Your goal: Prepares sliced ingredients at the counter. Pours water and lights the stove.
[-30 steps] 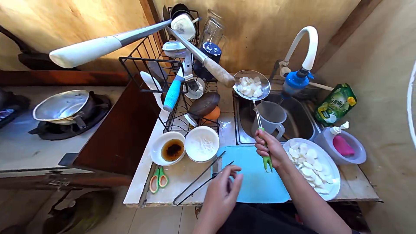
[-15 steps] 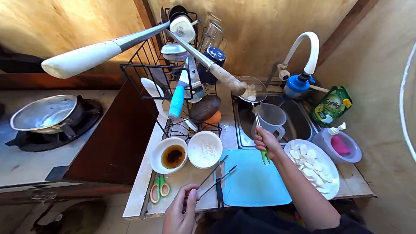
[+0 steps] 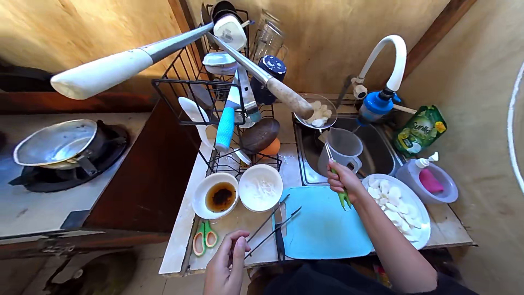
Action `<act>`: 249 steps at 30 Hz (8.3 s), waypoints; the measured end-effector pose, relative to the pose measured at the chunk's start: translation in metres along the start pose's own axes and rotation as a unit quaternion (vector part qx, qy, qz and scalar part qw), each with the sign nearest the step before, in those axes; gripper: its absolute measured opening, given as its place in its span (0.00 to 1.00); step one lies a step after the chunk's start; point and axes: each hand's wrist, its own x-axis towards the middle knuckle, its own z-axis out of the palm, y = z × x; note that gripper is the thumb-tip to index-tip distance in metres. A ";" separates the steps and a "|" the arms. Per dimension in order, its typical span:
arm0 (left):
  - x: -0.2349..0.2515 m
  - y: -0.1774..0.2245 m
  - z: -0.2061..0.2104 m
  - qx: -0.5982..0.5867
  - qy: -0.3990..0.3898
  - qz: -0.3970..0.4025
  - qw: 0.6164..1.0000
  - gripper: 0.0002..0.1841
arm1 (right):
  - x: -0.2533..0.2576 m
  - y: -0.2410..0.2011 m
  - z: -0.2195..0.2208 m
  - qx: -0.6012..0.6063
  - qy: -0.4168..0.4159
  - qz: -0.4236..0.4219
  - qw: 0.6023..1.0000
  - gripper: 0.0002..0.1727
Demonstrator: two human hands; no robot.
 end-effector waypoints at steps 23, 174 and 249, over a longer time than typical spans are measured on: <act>0.001 -0.007 0.001 0.001 0.023 0.003 1.000 0.19 | -0.040 0.016 -0.036 -0.069 -0.027 0.000 0.997 0.18; 0.010 0.002 0.002 0.084 0.011 0.032 0.996 0.21 | -0.077 0.064 -0.074 -0.630 0.032 -0.347 0.694 0.15; -0.028 0.018 0.005 0.140 0.128 -0.049 0.981 0.20 | 0.166 -0.208 -0.128 -0.623 0.248 -0.271 0.691 0.37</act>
